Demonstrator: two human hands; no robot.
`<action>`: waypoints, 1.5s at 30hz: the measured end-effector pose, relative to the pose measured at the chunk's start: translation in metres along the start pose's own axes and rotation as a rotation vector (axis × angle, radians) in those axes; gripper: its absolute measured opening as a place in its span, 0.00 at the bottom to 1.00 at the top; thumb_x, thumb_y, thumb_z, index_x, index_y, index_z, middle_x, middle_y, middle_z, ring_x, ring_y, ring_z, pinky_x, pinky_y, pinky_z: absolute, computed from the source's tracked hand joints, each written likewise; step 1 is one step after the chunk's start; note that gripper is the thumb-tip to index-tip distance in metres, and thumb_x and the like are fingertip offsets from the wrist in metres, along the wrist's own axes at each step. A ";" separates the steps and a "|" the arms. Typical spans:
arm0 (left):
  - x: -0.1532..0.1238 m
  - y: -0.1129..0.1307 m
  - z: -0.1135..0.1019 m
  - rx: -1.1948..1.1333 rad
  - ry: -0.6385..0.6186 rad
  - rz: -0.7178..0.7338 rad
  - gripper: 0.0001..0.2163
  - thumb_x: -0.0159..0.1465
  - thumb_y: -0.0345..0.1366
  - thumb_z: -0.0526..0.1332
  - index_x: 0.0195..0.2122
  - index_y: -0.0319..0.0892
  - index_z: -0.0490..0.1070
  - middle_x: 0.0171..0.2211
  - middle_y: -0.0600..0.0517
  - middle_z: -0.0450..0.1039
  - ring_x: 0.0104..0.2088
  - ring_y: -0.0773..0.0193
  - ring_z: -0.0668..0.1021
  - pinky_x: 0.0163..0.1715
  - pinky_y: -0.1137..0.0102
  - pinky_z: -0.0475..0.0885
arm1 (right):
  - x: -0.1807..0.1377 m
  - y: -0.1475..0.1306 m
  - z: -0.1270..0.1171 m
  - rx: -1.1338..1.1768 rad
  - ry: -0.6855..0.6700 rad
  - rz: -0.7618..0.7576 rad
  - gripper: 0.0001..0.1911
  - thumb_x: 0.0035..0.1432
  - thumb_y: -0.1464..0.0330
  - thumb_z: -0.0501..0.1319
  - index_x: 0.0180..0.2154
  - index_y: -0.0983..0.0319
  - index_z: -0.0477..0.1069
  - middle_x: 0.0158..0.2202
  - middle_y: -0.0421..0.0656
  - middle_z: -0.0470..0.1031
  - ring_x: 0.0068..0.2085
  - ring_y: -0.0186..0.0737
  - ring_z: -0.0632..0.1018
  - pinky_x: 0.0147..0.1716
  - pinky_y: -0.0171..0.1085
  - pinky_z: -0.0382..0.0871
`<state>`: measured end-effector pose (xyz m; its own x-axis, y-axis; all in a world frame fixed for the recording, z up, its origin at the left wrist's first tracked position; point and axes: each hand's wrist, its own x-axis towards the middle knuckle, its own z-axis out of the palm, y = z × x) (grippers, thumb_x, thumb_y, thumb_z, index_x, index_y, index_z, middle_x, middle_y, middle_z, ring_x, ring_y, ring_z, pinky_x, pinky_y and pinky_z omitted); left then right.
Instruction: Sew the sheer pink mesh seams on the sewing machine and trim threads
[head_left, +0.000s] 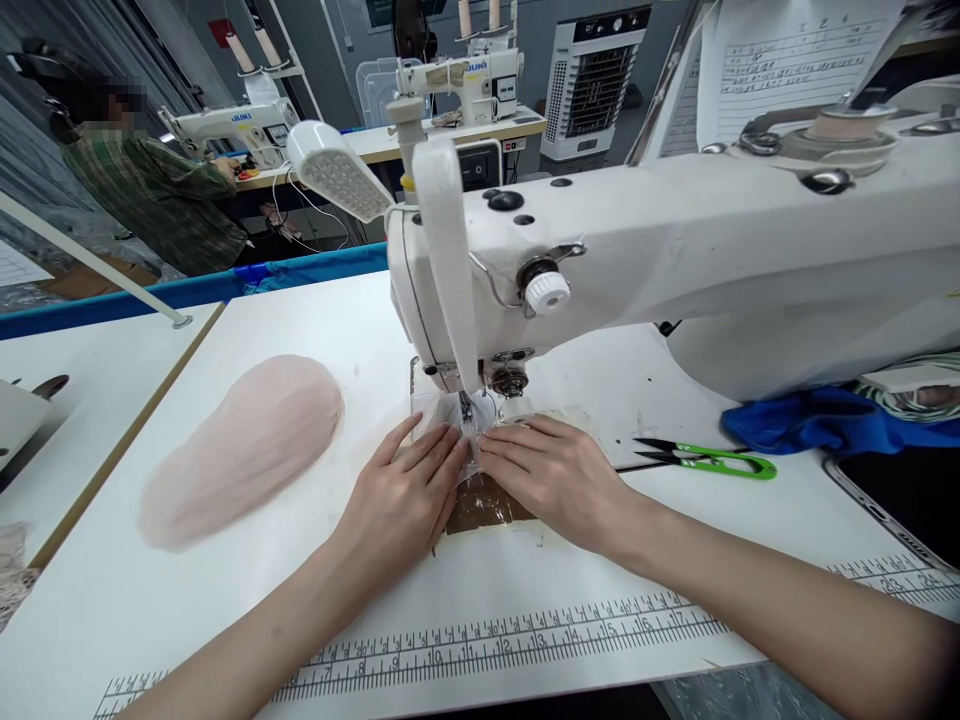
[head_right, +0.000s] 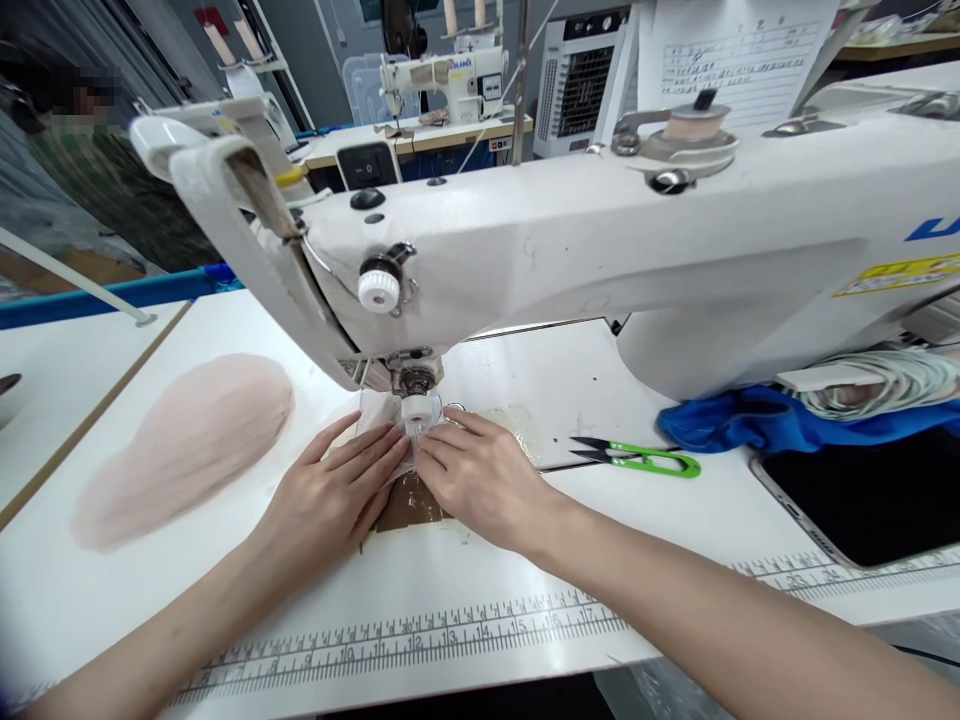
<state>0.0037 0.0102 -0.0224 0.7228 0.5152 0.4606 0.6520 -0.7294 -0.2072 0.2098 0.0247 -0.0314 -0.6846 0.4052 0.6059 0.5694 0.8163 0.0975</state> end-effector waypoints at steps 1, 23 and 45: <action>0.000 0.000 0.001 0.000 0.006 0.003 0.13 0.66 0.27 0.54 0.48 0.32 0.73 0.46 0.45 0.78 0.48 0.56 0.79 0.55 0.54 0.69 | 0.000 0.000 0.000 0.001 0.001 0.000 0.15 0.60 0.82 0.53 0.37 0.66 0.77 0.39 0.45 0.81 0.41 0.39 0.80 0.49 0.40 0.74; 0.001 -0.007 0.007 -0.039 -0.020 -0.065 0.13 0.67 0.29 0.54 0.50 0.34 0.72 0.49 0.43 0.76 0.50 0.56 0.77 0.61 0.52 0.59 | 0.005 0.008 0.006 -0.040 -0.003 0.037 0.16 0.61 0.83 0.52 0.35 0.64 0.76 0.39 0.43 0.81 0.39 0.36 0.81 0.49 0.39 0.71; -0.007 0.010 -0.003 0.005 -0.005 -0.032 0.13 0.66 0.29 0.56 0.48 0.30 0.74 0.45 0.41 0.78 0.48 0.55 0.79 0.61 0.53 0.62 | -0.007 -0.002 0.002 0.062 -0.027 0.099 0.14 0.59 0.80 0.56 0.42 0.64 0.77 0.43 0.43 0.80 0.46 0.40 0.78 0.56 0.45 0.67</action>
<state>0.0047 -0.0024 -0.0248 0.7028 0.5403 0.4628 0.6758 -0.7102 -0.1971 0.2126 0.0214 -0.0379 -0.6389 0.4952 0.5888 0.6059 0.7955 -0.0116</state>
